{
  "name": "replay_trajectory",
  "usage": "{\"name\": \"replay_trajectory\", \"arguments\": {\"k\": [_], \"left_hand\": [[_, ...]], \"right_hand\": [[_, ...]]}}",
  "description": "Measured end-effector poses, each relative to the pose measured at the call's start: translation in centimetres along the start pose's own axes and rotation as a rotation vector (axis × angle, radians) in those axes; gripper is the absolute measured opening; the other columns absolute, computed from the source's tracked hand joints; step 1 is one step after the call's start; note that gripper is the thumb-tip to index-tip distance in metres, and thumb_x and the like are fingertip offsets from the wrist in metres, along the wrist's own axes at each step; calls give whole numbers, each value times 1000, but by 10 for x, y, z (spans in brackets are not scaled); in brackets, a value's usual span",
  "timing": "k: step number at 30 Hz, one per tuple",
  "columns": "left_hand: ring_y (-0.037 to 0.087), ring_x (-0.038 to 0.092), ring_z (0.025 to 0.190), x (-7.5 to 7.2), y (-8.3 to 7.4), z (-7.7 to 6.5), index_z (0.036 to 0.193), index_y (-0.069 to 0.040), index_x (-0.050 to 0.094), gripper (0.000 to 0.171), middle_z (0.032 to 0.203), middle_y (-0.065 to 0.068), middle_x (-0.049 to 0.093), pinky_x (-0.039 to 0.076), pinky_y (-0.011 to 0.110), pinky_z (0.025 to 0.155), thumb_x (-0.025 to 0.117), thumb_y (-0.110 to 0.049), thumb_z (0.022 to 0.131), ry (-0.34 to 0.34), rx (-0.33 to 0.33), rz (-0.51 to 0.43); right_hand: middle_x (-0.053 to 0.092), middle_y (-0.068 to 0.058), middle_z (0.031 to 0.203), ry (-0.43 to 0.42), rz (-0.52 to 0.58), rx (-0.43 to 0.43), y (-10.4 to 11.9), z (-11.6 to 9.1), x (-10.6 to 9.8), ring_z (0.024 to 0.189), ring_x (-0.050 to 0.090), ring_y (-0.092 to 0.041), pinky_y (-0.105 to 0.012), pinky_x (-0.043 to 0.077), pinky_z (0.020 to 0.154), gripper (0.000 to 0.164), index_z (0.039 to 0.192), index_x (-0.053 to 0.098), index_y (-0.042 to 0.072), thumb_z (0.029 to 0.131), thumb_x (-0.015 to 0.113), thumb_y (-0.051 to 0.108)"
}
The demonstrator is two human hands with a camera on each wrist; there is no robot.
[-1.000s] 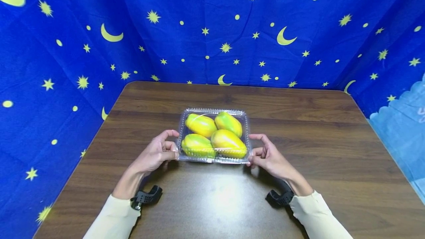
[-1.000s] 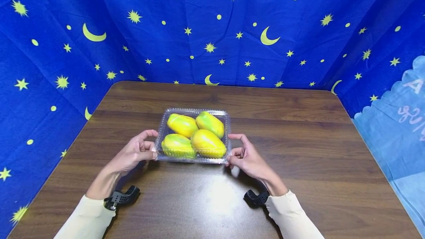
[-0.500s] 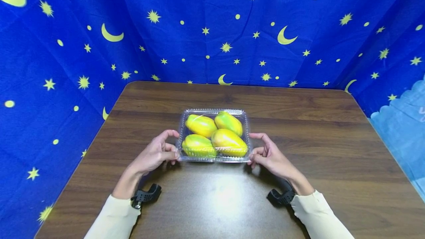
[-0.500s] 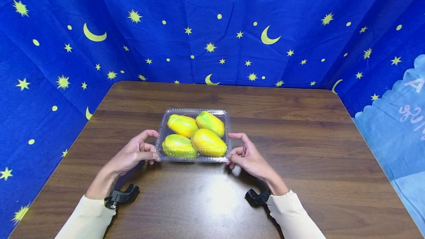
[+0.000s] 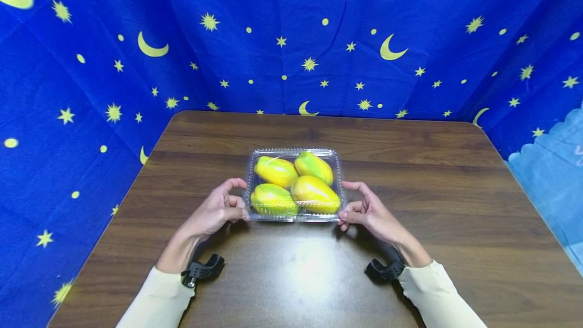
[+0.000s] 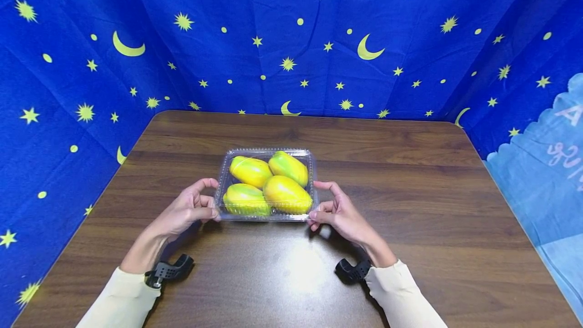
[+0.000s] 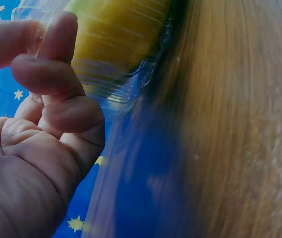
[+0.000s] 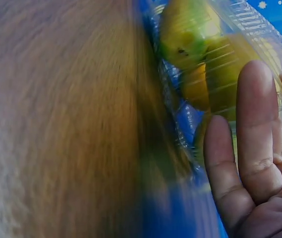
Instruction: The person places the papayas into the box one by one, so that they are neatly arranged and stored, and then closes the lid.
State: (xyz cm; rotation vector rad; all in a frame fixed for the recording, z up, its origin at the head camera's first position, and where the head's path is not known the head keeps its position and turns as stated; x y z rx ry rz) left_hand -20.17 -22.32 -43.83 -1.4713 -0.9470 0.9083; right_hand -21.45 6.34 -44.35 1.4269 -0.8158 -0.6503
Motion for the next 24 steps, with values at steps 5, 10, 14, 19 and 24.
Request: {"name": "replay_trajectory", "arguments": {"k": [5, 10, 14, 19, 24], "left_hand": [[15, 52, 57, -1, 1, 0, 131, 2, 32, 60, 65, 8, 60, 43, 24, 55, 62, 9, 80, 13, 11, 8], [15, 51, 56, -1, 1, 0, 131, 2, 33, 59, 65, 9, 60, 43, 25, 54, 63, 8, 80, 15, 16, 22], [15, 50, 55, -1, 0, 0, 131, 1, 33, 59, 65, 10, 61, 41, 25, 51, 63, 7, 80, 9, 19, 29], [15, 50, 55, -1, -1, 1, 131, 2, 33, 59, 67, 14, 64, 40, 26, 50, 63, 7, 81, 10, 29, 32], [17, 51, 54, -2, 0, 0, 131, 3, 33, 58, 71, 19, 66, 40, 30, 46, 62, 7, 81, 16, 30, 37]], "right_hand": [[74, -1, 79, -15, 41, 14, -3, 1, 0, 70, 71, -14, -30, 59, 75, 74, 148, 16, -7, 89, 60, -10], [74, -2, 78, -40, 82, 57, -5, 1, -1, 69, 71, -14, -30, 60, 77, 75, 150, 16, -5, 89, 59, -11], [74, -2, 78, -51, 89, 72, -4, 1, -2, 69, 71, -14, -30, 60, 77, 75, 150, 16, -5, 90, 59, -10], [74, -2, 78, -52, 67, 78, -4, 0, -3, 69, 71, -14, -32, 60, 76, 73, 150, 18, -1, 91, 61, -8], [74, -3, 78, -28, 71, 87, -4, -1, -1, 69, 72, -16, -36, 61, 74, 71, 148, 19, 4, 92, 62, -5]]}}
Point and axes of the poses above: each hand's wrist, its own z-axis towards the middle knuckle, its own x-axis out of the palm, y = z × x, the point moved 10 cm from there along z, towards the middle knuckle
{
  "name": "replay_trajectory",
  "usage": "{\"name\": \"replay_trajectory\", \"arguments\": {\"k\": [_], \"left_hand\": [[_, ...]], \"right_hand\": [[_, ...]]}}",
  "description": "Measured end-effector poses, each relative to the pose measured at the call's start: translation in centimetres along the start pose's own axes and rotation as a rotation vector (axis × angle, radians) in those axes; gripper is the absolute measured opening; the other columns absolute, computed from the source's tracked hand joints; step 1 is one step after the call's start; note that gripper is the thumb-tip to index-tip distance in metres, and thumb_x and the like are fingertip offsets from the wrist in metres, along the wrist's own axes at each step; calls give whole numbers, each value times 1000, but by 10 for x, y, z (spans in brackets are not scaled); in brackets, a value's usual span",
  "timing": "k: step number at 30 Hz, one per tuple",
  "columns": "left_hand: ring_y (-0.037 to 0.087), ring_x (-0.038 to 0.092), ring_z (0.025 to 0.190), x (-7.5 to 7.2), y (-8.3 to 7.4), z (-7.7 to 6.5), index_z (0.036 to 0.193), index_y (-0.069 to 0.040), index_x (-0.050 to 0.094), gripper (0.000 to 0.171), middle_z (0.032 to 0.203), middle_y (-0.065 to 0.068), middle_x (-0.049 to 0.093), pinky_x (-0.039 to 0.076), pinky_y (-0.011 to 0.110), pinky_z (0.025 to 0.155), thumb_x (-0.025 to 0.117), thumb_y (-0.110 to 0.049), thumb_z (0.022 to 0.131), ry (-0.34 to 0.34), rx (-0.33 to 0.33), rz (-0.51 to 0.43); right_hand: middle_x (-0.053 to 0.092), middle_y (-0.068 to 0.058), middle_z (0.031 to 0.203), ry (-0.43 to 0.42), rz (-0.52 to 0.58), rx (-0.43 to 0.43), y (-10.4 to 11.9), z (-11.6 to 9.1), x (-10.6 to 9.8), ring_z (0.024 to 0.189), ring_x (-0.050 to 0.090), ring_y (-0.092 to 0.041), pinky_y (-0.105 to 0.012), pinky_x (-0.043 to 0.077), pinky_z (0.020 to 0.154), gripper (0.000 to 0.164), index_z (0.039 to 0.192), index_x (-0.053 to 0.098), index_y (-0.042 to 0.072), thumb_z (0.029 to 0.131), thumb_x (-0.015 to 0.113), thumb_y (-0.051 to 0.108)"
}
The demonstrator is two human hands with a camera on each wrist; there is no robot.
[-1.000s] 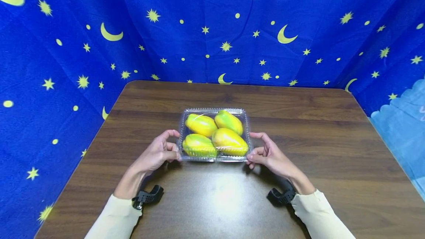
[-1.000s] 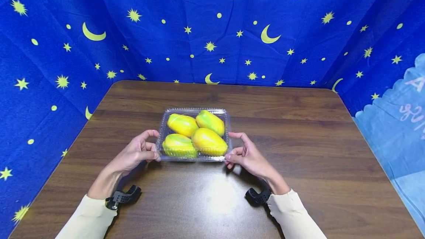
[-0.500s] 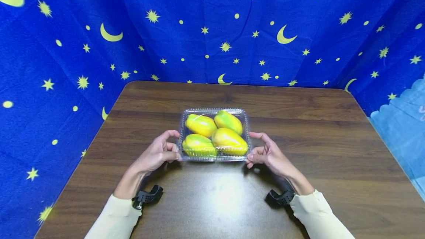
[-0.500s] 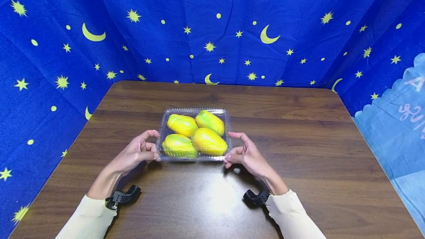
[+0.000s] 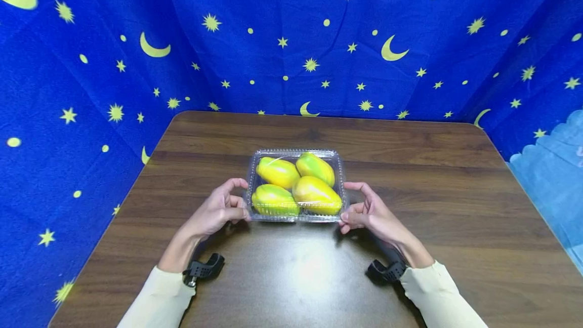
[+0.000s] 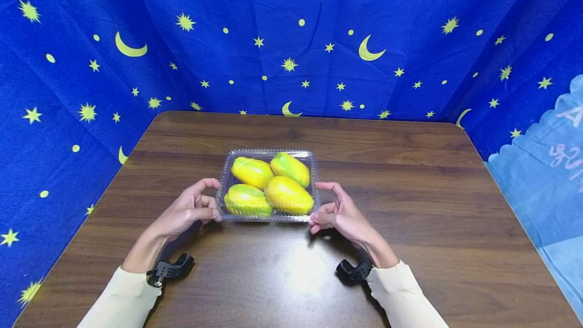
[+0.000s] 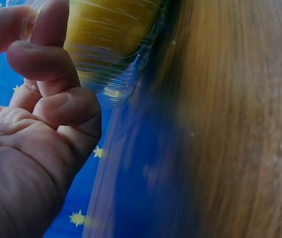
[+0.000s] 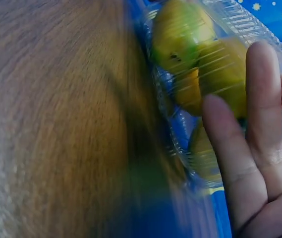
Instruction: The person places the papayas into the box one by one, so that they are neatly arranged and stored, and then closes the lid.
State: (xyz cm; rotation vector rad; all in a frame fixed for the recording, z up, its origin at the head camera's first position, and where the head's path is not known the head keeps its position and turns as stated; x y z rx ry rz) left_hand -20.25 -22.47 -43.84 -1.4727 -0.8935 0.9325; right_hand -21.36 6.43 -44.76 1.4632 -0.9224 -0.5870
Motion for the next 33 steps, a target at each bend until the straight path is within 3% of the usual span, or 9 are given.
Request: {"name": "replay_trajectory", "arguments": {"k": [11, 18, 27, 33], "left_hand": [[18, 51, 54, 1, 0, 1, 131, 3, 32, 57, 70, 17, 66, 42, 28, 49, 60, 8, 82, 6, 16, 1], [18, 48, 52, -1, -1, 1, 131, 2, 33, 55, 71, 24, 65, 41, 30, 46, 60, 7, 83, -2, 15, 33], [27, 49, 48, -3, 4, 0, 132, -2, 33, 54, 76, 33, 63, 42, 37, 41, 56, 7, 84, 0, 7, 90], [25, 50, 52, -3, 6, -1, 134, -4, 31, 55, 80, 35, 63, 44, 34, 45, 55, 4, 86, 20, 4, 100]], "right_hand": [[75, -6, 82, 7, -41, 36, -3, -1, -2, 70, 75, -21, -46, 60, 73, 75, 150, 15, 6, 93, 64, -1], [75, -7, 83, 21, -62, 25, -2, -1, -2, 72, 75, -22, -51, 60, 72, 74, 149, 15, 7, 94, 64, 0], [72, -27, 91, 47, -185, 35, -4, -2, -3, 77, 74, -39, -53, 60, 71, 72, 149, 15, 16, 97, 65, 9], [66, -30, 95, 30, -226, 2, -4, -3, -8, 76, 74, -35, -51, 60, 67, 69, 151, 22, 14, 97, 65, 9]]}}
Point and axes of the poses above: each hand's wrist, its own z-axis towards the middle knuckle, its own x-axis out of the palm, y = z × x, the point moved 10 cm from there along z, towards the middle knuckle
